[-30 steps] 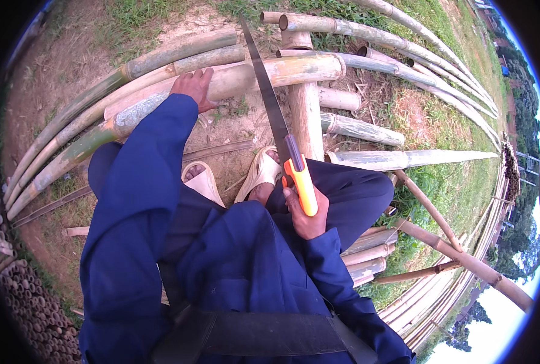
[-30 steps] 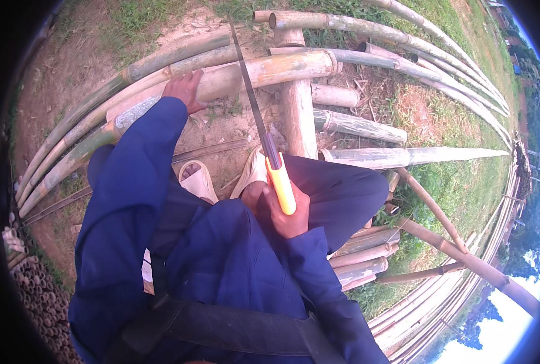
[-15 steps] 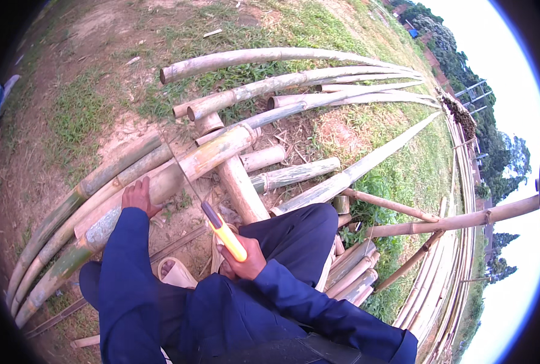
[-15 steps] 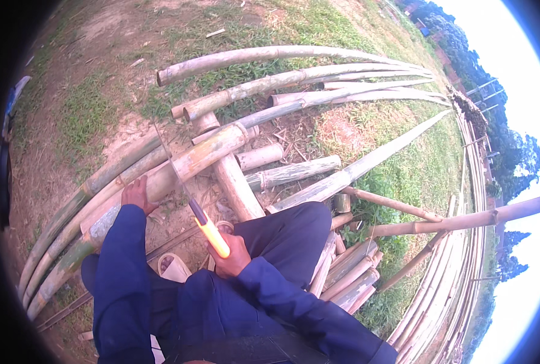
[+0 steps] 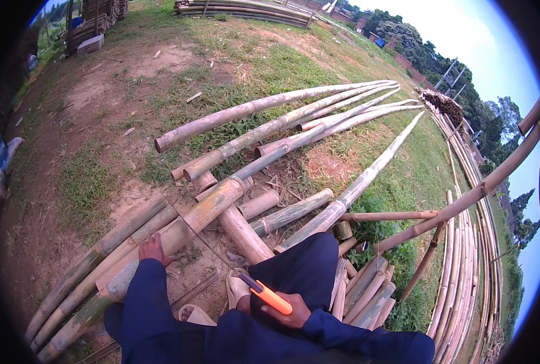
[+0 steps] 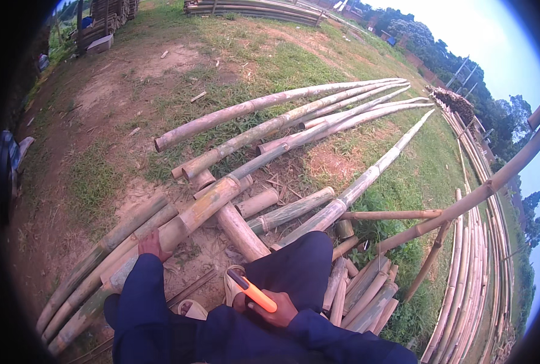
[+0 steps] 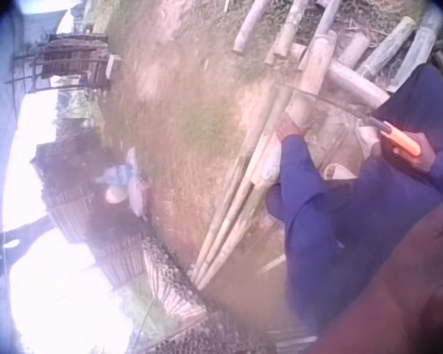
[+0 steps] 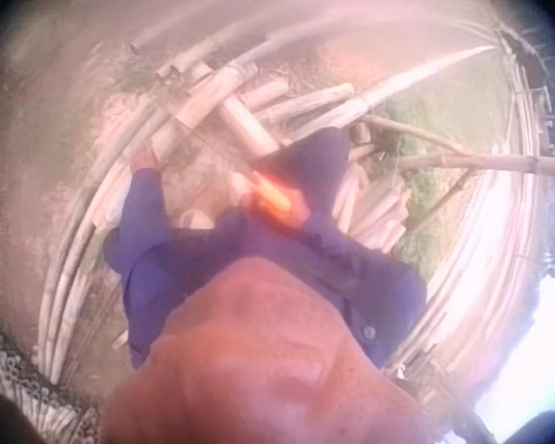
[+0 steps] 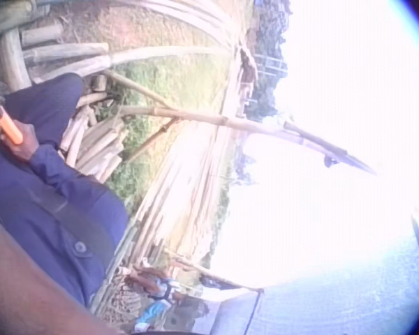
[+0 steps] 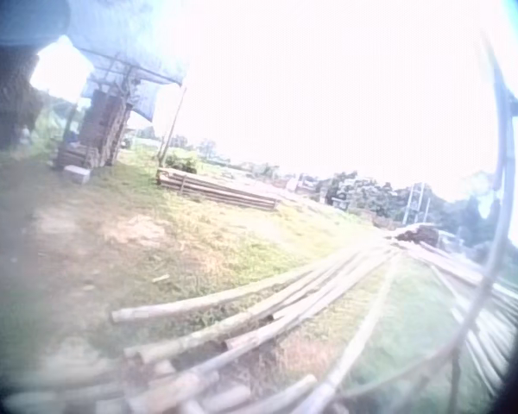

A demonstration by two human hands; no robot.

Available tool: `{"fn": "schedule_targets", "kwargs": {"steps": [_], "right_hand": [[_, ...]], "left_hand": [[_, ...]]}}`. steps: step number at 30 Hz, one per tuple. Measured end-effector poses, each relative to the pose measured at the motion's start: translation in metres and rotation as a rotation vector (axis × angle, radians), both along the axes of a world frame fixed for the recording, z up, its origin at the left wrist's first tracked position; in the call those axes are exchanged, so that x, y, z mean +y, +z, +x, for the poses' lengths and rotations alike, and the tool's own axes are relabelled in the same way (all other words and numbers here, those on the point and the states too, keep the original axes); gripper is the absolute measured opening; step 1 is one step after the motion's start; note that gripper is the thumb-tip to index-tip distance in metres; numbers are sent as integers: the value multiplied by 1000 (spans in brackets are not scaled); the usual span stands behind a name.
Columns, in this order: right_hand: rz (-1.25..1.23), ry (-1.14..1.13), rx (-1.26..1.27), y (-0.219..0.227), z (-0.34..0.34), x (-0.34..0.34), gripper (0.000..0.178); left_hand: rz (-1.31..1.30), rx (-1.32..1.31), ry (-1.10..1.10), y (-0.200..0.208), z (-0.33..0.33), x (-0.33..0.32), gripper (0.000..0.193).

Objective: The person uses a hand saw to cut long bamboo poles into shorter sections. They repeatedly position each pole on a makeshift support, saw through it, and set the cut piece aside.

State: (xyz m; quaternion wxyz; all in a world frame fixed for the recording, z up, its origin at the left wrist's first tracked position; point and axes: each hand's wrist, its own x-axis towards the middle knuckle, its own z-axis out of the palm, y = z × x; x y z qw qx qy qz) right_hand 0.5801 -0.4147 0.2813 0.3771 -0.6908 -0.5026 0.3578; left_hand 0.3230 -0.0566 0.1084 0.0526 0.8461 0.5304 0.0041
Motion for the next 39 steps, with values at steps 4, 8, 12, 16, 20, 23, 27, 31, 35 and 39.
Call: {"fn": "schedule_targets", "kwargs": {"steps": [4,8,12,16,20,23,27,31,35,39], "right_hand": [[65,26,-64,-14,-9,23,31],[61,-41,-36,-73,-15,137,18],[-94,-47,159,-65,-21,95,23],[-45,-2,4,-12,-16,10,33],[-86,-77,143,-39,-10,84,22],[80,-30,117,-78,-17,159,21],[26,-44,104,-45,-19,97,16],[-3,35,-49,-9,-11,17,27],[-37,-16,105,-52,-12,100,14],[72,-71,136,-64,-21,132,17]], "left_hand": [[-26,-27,-36,-11,14,-3,96],[-57,-23,-79,12,34,-6,89],[-43,-52,-67,13,11,-14,87],[-8,-61,-55,6,3,-11,86],[-26,-33,-66,4,19,-13,86],[10,-40,-81,13,25,-12,86],[-5,-20,-67,18,12,-12,87],[-14,-30,-71,8,13,-13,91],[9,-43,-93,4,16,-11,94],[29,-56,-93,8,13,-11,94]]}}
